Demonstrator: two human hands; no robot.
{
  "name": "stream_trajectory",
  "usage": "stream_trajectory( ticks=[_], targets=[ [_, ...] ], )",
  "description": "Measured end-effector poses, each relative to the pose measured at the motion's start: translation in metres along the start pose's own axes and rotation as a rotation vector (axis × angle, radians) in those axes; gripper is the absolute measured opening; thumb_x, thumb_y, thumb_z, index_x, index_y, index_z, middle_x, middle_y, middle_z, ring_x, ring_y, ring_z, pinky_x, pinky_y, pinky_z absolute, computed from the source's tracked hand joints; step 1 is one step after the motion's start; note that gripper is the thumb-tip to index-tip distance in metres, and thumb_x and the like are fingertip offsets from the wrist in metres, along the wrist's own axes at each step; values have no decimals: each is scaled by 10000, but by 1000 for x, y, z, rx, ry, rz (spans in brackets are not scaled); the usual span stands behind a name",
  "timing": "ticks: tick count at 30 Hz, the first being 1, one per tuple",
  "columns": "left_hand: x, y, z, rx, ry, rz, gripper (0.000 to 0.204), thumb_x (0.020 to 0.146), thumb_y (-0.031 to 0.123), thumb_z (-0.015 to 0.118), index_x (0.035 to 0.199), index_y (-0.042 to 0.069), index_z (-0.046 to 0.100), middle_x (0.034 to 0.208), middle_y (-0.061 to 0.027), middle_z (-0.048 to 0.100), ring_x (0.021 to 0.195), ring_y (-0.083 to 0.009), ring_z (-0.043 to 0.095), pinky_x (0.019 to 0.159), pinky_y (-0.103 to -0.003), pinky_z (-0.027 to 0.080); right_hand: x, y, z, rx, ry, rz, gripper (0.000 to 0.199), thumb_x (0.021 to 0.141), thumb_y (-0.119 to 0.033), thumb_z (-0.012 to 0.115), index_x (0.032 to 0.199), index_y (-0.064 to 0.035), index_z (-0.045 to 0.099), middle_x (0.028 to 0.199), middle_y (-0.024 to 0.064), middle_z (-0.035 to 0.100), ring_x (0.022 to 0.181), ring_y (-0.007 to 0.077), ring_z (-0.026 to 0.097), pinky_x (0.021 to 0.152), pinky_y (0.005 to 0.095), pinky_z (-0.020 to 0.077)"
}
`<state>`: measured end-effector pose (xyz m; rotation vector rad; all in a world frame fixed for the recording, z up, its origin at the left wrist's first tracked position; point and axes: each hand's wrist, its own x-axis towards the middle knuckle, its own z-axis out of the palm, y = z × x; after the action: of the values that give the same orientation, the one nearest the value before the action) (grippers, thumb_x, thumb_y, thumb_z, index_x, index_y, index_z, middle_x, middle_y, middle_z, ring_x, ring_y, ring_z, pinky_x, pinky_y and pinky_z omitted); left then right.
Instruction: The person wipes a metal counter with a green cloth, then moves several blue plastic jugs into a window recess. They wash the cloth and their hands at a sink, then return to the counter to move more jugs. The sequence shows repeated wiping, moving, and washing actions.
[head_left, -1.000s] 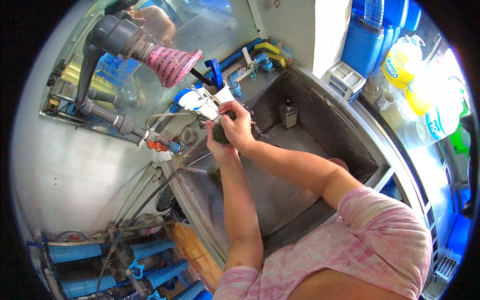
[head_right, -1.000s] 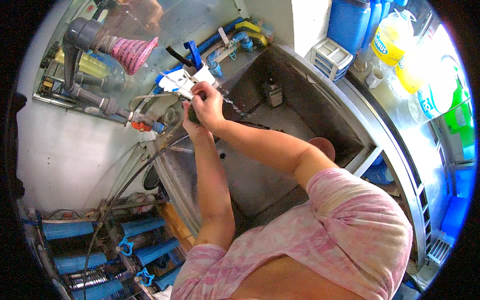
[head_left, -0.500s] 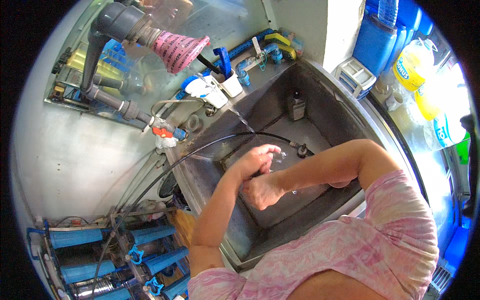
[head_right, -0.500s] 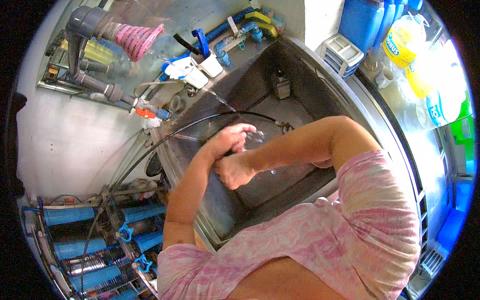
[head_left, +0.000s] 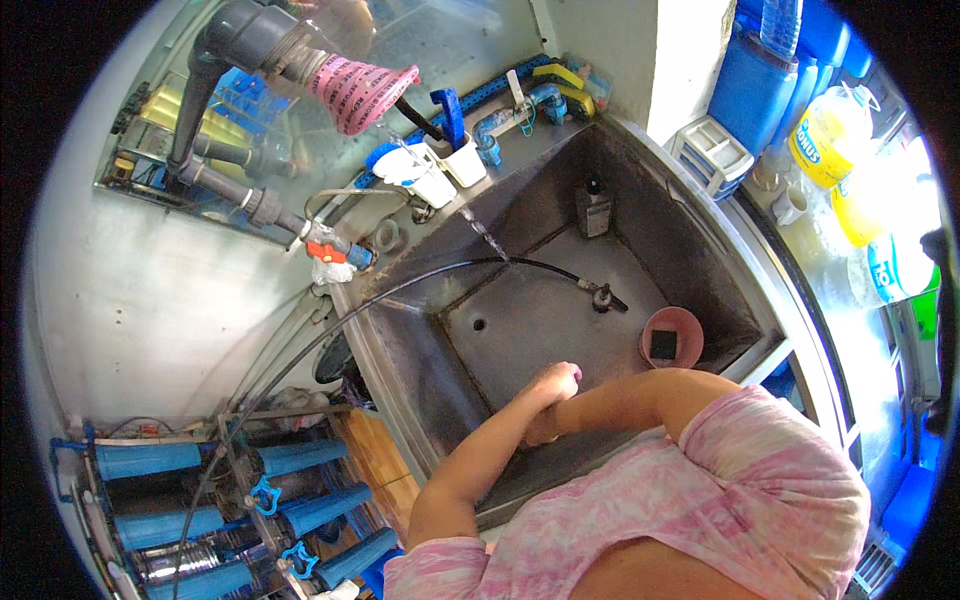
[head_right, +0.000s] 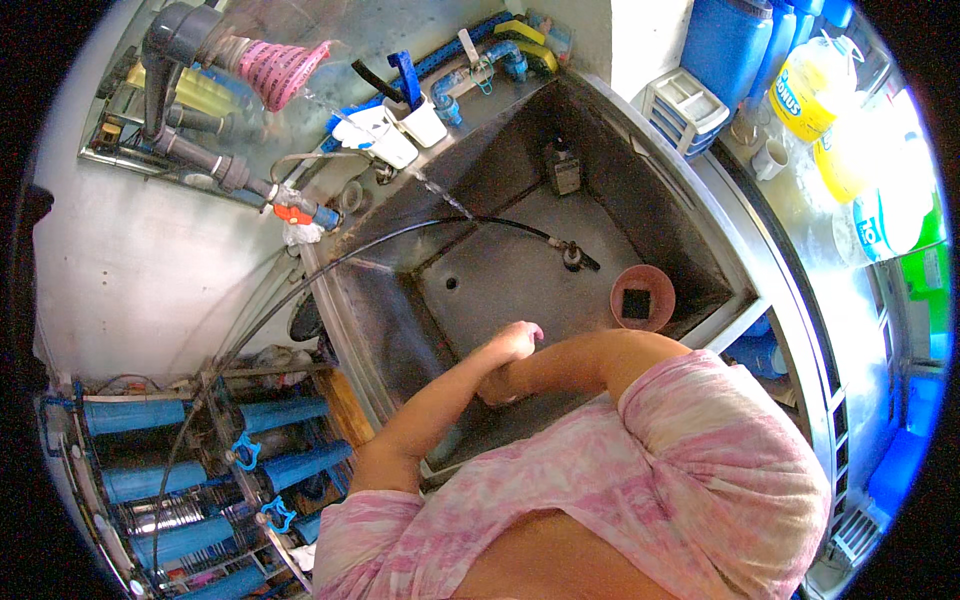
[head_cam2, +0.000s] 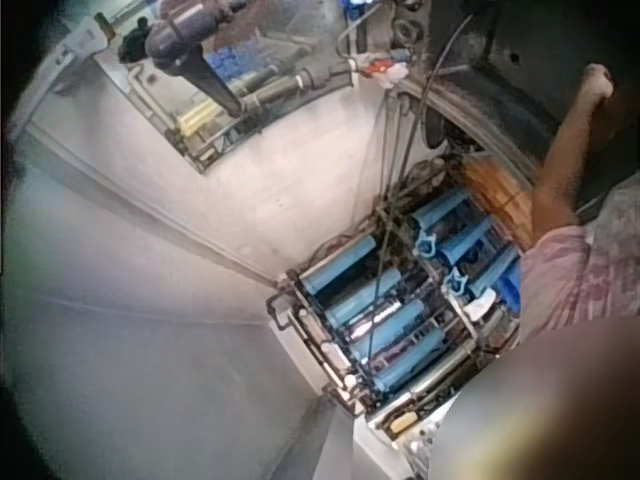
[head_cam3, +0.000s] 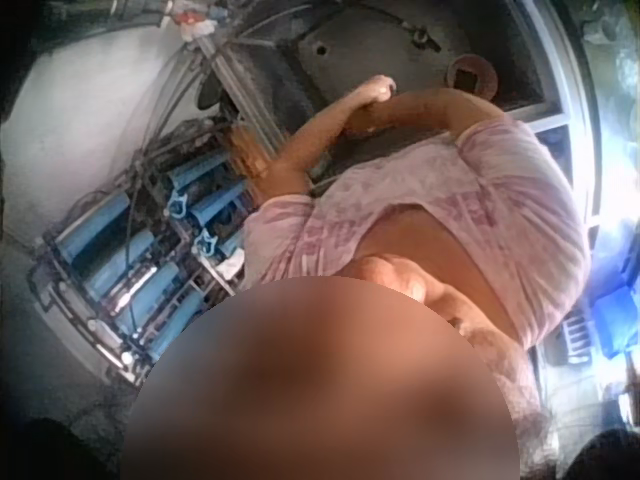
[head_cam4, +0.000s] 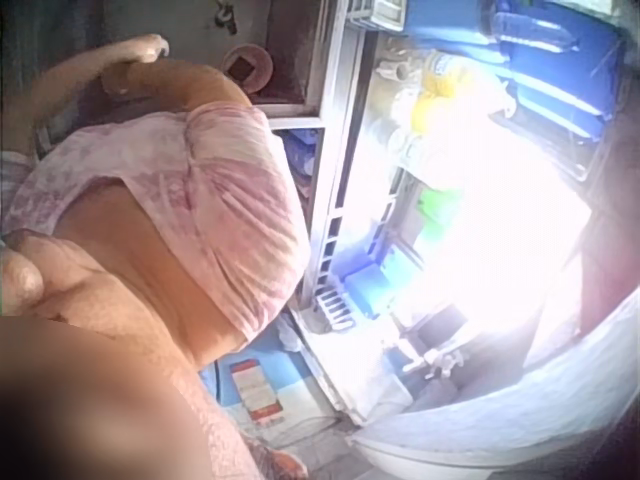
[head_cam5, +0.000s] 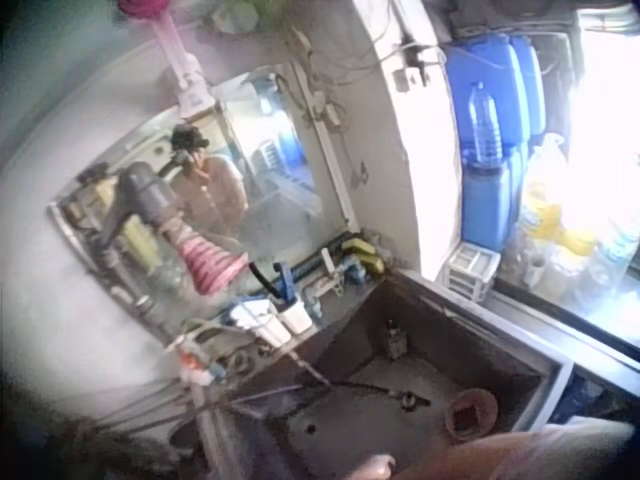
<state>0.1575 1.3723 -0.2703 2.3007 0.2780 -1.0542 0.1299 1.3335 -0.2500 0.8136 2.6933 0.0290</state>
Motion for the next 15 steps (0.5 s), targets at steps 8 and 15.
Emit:
stream_trajectory(
  ticks=[8, 15],
  targets=[
    [20, 0, 22, -176, 5, -93, 271, 841, 145, 535, 1073, 67, 650, 946, -154, 677, 1000, -297, 628, 854, -425, 488, -29, -16, -2, 183, 59, 13, 286, 719, -254, 636, 973, -131, 680, 1064, 38, 656, 1084, 250, 576, 966, 461, 420],
    [9, -19, -80, -1388, 37, -329, 427, 869, 541, 547, 873, 116, 587, 772, -63, 614, 667, -246, 590, 601, -392, 492, -153, -17, -11, 158, 768, 843, 412, 694, -226, 647, 1105, -248, 620, 1430, 87, 389, 1274, 349, 387, 953, 570, 354]
  ],
)
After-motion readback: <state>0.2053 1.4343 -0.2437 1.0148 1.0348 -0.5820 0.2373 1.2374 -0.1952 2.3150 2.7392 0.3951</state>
